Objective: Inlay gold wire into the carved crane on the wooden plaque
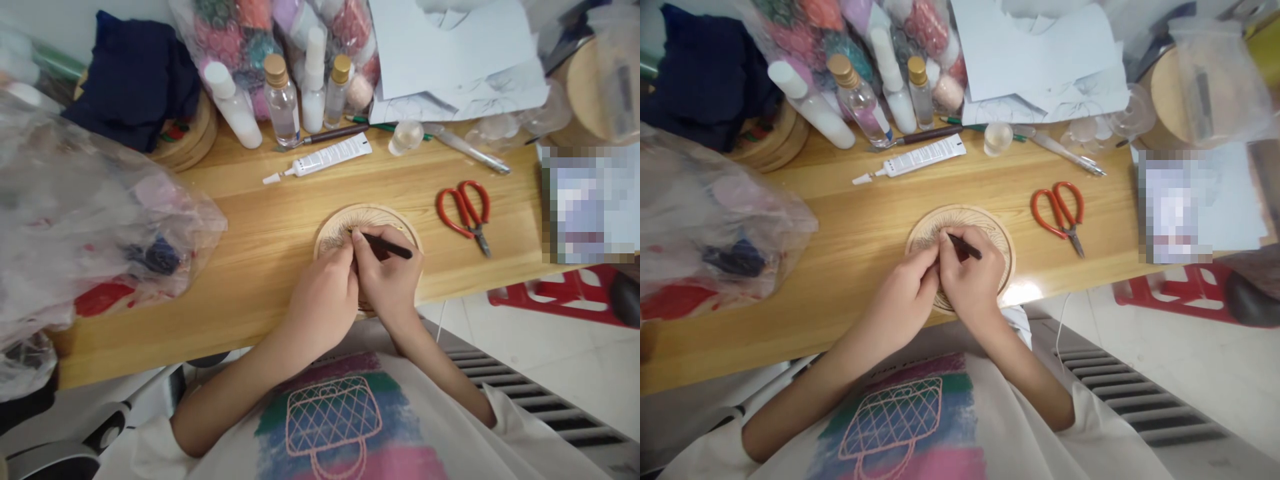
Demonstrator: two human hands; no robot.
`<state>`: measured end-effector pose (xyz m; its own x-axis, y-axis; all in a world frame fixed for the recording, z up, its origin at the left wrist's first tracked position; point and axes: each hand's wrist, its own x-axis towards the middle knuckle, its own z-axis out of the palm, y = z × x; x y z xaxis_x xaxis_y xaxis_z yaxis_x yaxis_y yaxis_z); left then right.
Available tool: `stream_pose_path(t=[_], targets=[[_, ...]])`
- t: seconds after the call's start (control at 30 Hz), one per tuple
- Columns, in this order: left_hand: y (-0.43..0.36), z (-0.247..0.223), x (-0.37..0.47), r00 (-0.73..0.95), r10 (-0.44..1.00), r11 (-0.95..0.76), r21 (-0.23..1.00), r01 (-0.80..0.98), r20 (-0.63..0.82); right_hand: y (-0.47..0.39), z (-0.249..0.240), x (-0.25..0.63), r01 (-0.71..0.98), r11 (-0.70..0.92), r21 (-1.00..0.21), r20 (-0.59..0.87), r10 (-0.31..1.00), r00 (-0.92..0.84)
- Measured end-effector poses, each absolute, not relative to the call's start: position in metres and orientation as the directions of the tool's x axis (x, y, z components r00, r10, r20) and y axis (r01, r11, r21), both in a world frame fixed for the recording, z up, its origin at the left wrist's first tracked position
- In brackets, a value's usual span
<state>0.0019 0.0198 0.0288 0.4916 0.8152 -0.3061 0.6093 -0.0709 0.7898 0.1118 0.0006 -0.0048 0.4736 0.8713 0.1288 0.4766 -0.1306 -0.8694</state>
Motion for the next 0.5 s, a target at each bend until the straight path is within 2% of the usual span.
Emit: stream_pose_path(t=[0.1,0.3,0.5], targets=[[0.0184,0.0274,0.0029,0.484,0.823,-0.110,0.753,0.649,-0.297,0.0010,-0.0037,0.1118,0.469,-0.132,-0.873,0.126,0.868,0.479],[0.0158,0.0261,0.0044,0.468,0.822,-0.202,0.602,0.773,-0.324,0.0003,-0.0057,0.1125,0.436,-0.135,-0.890,0.108,0.867,0.487],[0.0135,0.0250,0.0035,0.460,0.830,-0.244,0.536,0.808,-0.315,-0.0011,-0.0039,0.1142,0.413,-0.127,-0.902,0.091,0.879,0.469]])
